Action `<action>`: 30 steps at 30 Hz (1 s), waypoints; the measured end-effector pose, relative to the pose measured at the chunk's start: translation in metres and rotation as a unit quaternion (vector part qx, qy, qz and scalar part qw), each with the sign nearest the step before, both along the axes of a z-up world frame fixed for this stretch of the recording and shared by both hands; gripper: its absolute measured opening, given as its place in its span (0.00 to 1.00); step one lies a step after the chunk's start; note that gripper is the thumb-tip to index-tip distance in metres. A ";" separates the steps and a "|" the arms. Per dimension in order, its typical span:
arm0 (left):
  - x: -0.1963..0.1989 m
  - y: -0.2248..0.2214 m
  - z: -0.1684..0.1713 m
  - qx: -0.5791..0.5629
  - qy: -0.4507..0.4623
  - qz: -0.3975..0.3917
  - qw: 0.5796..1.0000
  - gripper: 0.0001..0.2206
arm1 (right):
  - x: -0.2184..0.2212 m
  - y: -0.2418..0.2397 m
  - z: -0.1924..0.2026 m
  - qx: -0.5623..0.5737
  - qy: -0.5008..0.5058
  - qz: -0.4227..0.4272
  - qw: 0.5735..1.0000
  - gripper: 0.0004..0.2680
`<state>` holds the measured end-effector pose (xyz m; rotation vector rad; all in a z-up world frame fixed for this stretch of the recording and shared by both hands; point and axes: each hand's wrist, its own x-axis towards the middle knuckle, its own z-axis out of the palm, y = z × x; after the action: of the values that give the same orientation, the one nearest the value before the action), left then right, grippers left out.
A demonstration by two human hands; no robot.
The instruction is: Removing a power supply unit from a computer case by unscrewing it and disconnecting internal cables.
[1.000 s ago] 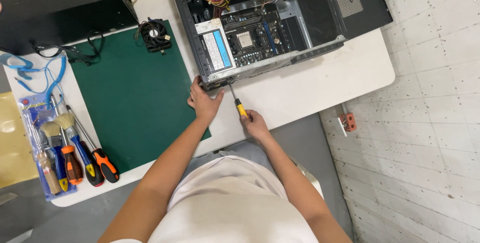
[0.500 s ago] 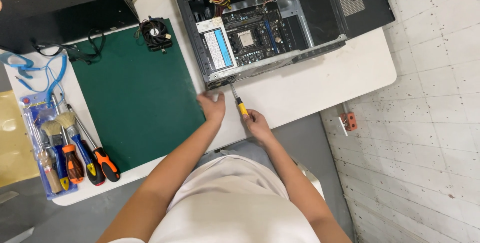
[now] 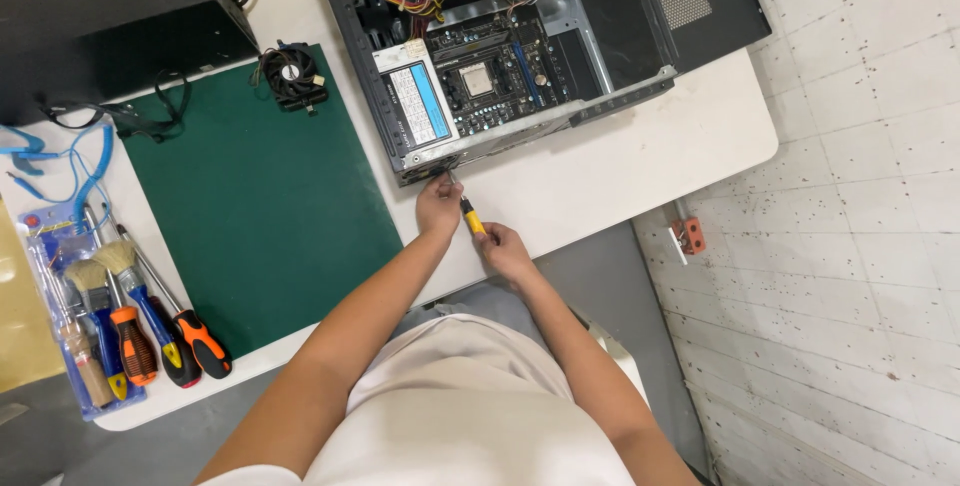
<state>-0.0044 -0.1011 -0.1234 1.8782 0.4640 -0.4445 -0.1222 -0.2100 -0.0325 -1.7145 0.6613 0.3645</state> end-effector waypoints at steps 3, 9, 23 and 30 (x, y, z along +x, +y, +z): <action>-0.001 -0.001 -0.005 -0.024 -0.022 0.016 0.999 0.18 | 0.001 -0.002 -0.011 0.008 0.001 -0.001 1.000 0.14; 0.002 -0.001 -0.014 -0.058 -0.004 0.028 0.998 0.19 | 0.003 -0.004 -0.024 -0.008 0.020 0.010 1.000 0.15; -0.001 0.001 0.007 -0.042 0.008 0.008 0.999 0.17 | 0.002 -0.002 -0.017 -0.003 0.024 0.009 1.000 0.16; -0.005 0.005 0.021 -0.116 0.007 0.042 0.992 0.16 | 0.003 -0.001 -0.018 -0.025 0.018 0.019 0.999 0.19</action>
<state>-0.0092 -0.0961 -0.1026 1.6270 0.4785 -0.4352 -0.1189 -0.2106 -0.0506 -1.7732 0.6689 0.4095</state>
